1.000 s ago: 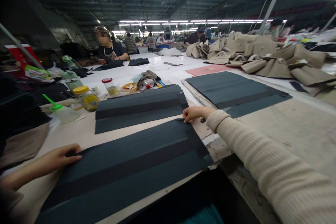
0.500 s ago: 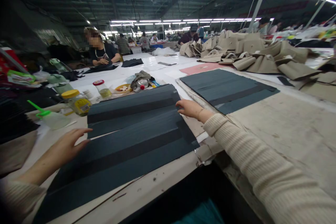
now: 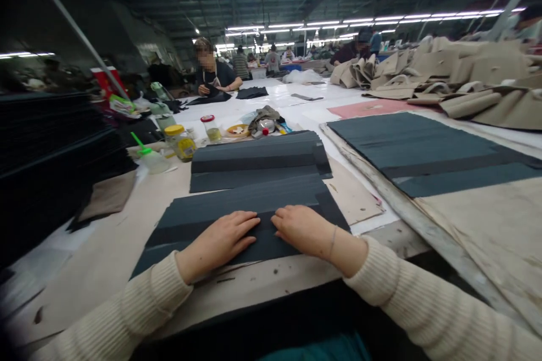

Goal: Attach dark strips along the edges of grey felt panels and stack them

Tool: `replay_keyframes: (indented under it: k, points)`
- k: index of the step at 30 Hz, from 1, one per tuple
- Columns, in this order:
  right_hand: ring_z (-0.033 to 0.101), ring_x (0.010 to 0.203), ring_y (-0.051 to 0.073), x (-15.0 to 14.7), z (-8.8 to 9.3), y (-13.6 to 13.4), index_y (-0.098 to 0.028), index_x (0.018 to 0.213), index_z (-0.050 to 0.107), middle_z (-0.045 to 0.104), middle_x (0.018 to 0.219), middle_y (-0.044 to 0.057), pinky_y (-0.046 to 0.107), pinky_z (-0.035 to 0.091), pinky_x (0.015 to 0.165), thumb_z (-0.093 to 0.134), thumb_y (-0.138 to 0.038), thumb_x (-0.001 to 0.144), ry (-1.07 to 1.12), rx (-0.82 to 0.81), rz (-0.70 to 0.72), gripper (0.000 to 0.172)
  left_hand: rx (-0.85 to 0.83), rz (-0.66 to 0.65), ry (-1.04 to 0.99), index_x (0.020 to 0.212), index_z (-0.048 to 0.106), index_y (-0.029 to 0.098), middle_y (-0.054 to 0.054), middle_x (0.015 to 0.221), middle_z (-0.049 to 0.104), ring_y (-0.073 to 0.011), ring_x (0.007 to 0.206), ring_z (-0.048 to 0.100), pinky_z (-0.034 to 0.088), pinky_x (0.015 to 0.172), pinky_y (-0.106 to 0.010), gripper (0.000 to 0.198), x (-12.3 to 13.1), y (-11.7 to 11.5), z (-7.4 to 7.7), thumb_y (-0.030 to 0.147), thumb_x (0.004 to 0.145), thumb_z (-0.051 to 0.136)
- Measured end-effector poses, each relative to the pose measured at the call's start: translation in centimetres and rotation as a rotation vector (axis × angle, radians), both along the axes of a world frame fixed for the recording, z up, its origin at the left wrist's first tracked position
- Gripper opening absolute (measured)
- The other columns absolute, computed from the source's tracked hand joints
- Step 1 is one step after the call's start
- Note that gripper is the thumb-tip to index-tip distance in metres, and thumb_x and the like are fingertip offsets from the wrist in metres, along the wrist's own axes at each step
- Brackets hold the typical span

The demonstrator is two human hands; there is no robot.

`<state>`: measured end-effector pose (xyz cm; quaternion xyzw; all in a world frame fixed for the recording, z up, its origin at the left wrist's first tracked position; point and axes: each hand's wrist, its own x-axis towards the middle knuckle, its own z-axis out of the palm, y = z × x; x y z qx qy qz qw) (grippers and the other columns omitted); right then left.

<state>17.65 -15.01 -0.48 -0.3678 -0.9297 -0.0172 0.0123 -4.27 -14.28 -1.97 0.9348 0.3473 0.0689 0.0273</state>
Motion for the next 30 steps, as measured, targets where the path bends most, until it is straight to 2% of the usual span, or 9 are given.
replay_keyframes:
  k: [4,7,10,15,18,21,25,28,30]
  points:
    - [0.057,0.074,0.018,-3.6,-0.9,0.1,-0.012,0.097,0.056,0.059,0.085,0.009,0.028,0.043,0.065,0.043,-0.011,0.082,-0.112,0.091,0.115,0.020,0.064,0.073,0.044,0.118,0.050,0.018,-0.009,0.122,0.053,-0.0210,0.110,0.050,0.041,0.093,-0.036,0.035,-4.6,-0.8,-0.4,0.033,0.088,0.040]
    - [0.056,0.068,0.019,-5.0,-1.2,0.1,-0.012,0.096,0.056,0.059,0.082,0.010,0.029,0.042,0.057,0.042,-0.006,0.079,-0.178,0.148,0.100,0.023,0.106,0.123,0.122,0.115,0.053,0.017,-0.010,0.118,0.057,-0.0214,0.105,0.054,0.044,0.090,-0.036,0.032,-8.2,-1.3,-0.2,0.027,0.088,0.039]
    - [0.055,0.067,0.019,-5.7,-1.2,0.1,-0.011,0.096,0.056,0.058,0.082,0.012,0.028,0.040,0.053,0.042,-0.005,0.078,-0.217,0.167,0.070,0.024,0.119,0.167,0.176,0.116,0.052,0.016,-0.010,0.117,0.057,-0.0211,0.102,0.056,0.045,0.086,-0.035,0.032,-10.7,-1.6,-0.2,0.017,0.086,0.039]
    - [0.057,0.068,0.018,-6.2,-0.7,0.7,-0.013,0.089,0.057,0.059,0.082,0.010,0.026,0.039,0.054,0.042,-0.003,0.077,-0.216,0.114,-0.017,0.022,0.123,0.190,0.141,0.111,0.053,0.018,-0.008,0.112,0.059,-0.0192,0.099,0.056,0.045,0.086,-0.033,0.032,-11.2,-1.5,-0.4,0.010,0.084,0.038]
    - [0.057,0.070,0.017,-6.2,-0.6,1.3,-0.014,0.084,0.057,0.059,0.080,0.008,0.026,0.039,0.057,0.042,-0.006,0.080,-0.180,0.080,-0.053,0.017,0.121,0.203,0.121,0.103,0.057,0.017,-0.008,0.102,0.062,-0.0195,0.095,0.056,0.046,0.082,-0.032,0.026,-10.7,-1.2,-0.1,0.022,0.089,0.035]
    - [0.058,0.071,0.018,-6.1,-0.5,1.7,-0.015,0.083,0.056,0.060,0.079,0.007,0.026,0.040,0.059,0.042,-0.010,0.082,-0.156,0.056,-0.065,0.015,0.116,0.224,0.080,0.102,0.057,0.017,-0.009,0.098,0.061,-0.0207,0.092,0.056,0.047,0.079,-0.032,0.032,-10.2,-1.2,0.1,0.038,0.088,0.037]
    - [0.058,0.071,0.018,-6.3,-0.3,1.5,-0.014,0.083,0.057,0.060,0.079,0.009,0.027,0.040,0.058,0.042,-0.012,0.083,-0.166,0.041,-0.065,0.015,0.086,0.232,0.046,0.104,0.057,0.018,-0.008,0.100,0.060,-0.0199,0.092,0.056,0.046,0.080,-0.032,0.031,-10.2,-1.2,0.1,0.037,0.089,0.037]
    - [0.057,0.073,0.018,-6.8,0.1,0.8,-0.015,0.084,0.058,0.060,0.082,0.009,0.027,0.040,0.059,0.043,-0.018,0.084,-0.150,0.045,-0.046,0.015,0.023,0.218,-0.011,0.113,0.053,0.020,-0.008,0.113,0.057,-0.0206,0.103,0.052,0.042,0.090,-0.034,0.034,-12.4,-1.1,0.2,0.037,0.087,0.041]
    - [0.057,0.075,0.019,-7.4,0.3,0.5,-0.015,0.085,0.059,0.059,0.083,0.009,0.027,0.041,0.060,0.044,-0.025,0.085,-0.124,0.031,-0.021,0.018,-0.027,0.278,-0.089,0.119,0.049,0.021,-0.007,0.120,0.053,-0.0212,0.111,0.048,0.038,0.096,-0.036,0.039,-15.1,-1.2,0.1,0.039,0.085,0.044]
